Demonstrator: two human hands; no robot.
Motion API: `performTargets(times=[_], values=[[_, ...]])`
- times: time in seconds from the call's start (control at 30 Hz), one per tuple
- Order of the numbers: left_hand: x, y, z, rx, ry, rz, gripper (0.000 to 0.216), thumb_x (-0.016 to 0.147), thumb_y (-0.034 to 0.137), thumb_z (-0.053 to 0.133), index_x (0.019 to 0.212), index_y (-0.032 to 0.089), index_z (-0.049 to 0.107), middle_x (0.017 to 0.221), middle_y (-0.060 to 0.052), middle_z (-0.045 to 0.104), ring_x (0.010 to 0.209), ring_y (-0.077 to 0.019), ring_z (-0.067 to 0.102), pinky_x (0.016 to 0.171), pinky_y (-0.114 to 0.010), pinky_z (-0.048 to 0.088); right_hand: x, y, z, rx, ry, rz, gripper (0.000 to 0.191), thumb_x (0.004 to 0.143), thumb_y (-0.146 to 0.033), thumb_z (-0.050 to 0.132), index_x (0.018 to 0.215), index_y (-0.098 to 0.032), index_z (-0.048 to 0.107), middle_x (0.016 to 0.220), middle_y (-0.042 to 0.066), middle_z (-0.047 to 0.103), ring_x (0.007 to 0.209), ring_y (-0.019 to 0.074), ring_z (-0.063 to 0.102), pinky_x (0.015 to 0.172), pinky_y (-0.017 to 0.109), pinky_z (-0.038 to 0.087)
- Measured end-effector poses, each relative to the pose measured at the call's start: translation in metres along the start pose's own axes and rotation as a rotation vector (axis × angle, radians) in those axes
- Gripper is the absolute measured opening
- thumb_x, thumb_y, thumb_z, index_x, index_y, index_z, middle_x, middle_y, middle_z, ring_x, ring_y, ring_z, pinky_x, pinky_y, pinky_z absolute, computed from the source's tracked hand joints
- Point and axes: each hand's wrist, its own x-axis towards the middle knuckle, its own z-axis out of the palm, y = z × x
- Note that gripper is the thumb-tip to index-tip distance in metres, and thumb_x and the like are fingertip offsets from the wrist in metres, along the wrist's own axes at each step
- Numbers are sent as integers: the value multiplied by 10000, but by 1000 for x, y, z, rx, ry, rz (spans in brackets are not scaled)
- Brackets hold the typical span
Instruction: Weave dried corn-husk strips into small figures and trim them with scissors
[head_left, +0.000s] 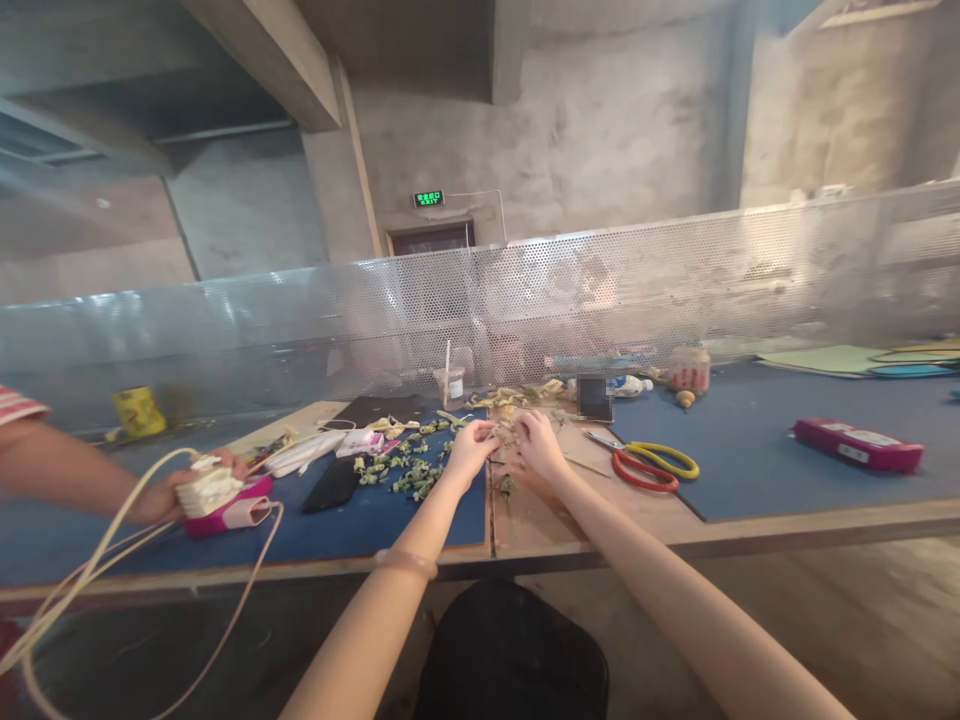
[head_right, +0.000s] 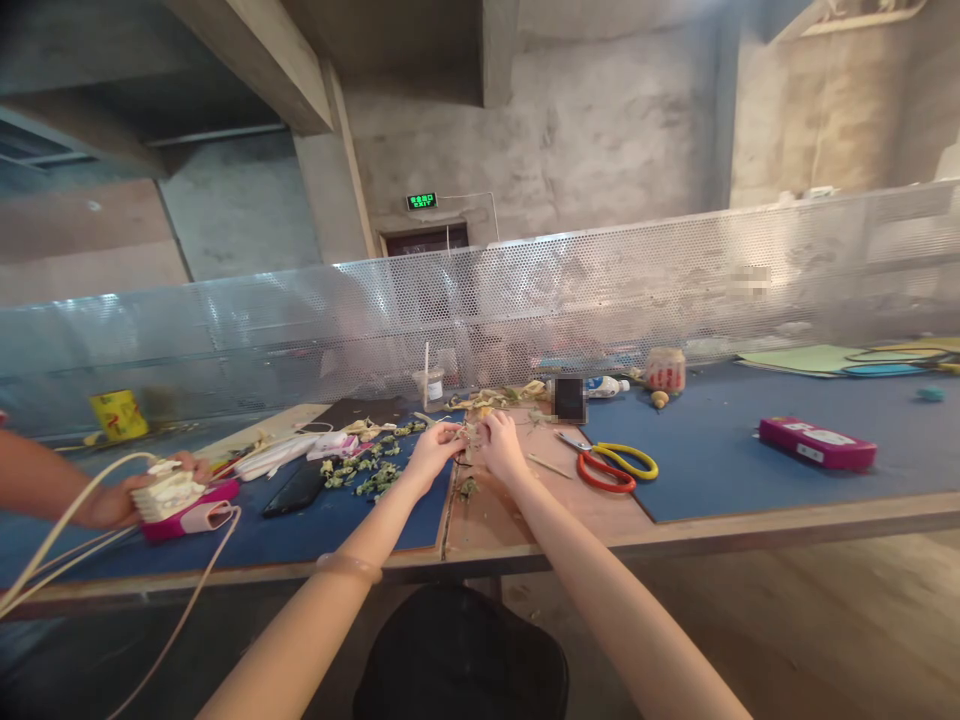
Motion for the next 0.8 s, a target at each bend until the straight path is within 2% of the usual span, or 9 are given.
performTargets(times=[0.23, 0.53, 0.8], values=[[1, -1, -1, 23, -7, 11, 262, 602, 246, 671, 833, 152, 590, 667, -22, 626, 565, -110, 535, 551, -218, 395, -1, 5, 1, -71, -53, -52, 186, 800, -120, 382, 695, -174, 524, 782, 63, 513, 806, 190, 436, 739, 287, 356], [-3, 4, 1, 53, -77, 28, 265, 601, 231, 673, 842, 158, 593, 695, -28, 637, 605, -127, 561, 563, -226, 416, 0, 6, -4, -223, -154, -82, 179, 806, -131, 394, 706, -171, 537, 842, 80, 536, 806, 200, 415, 723, 295, 335], [-2, 1, 2, 73, -109, 46, 256, 613, 213, 665, 854, 163, 595, 708, -32, 643, 654, -144, 586, 631, -255, 442, 2, 7, -11, -178, -163, -64, 188, 808, -121, 382, 672, -166, 503, 779, 66, 526, 792, 183, 439, 728, 273, 340]])
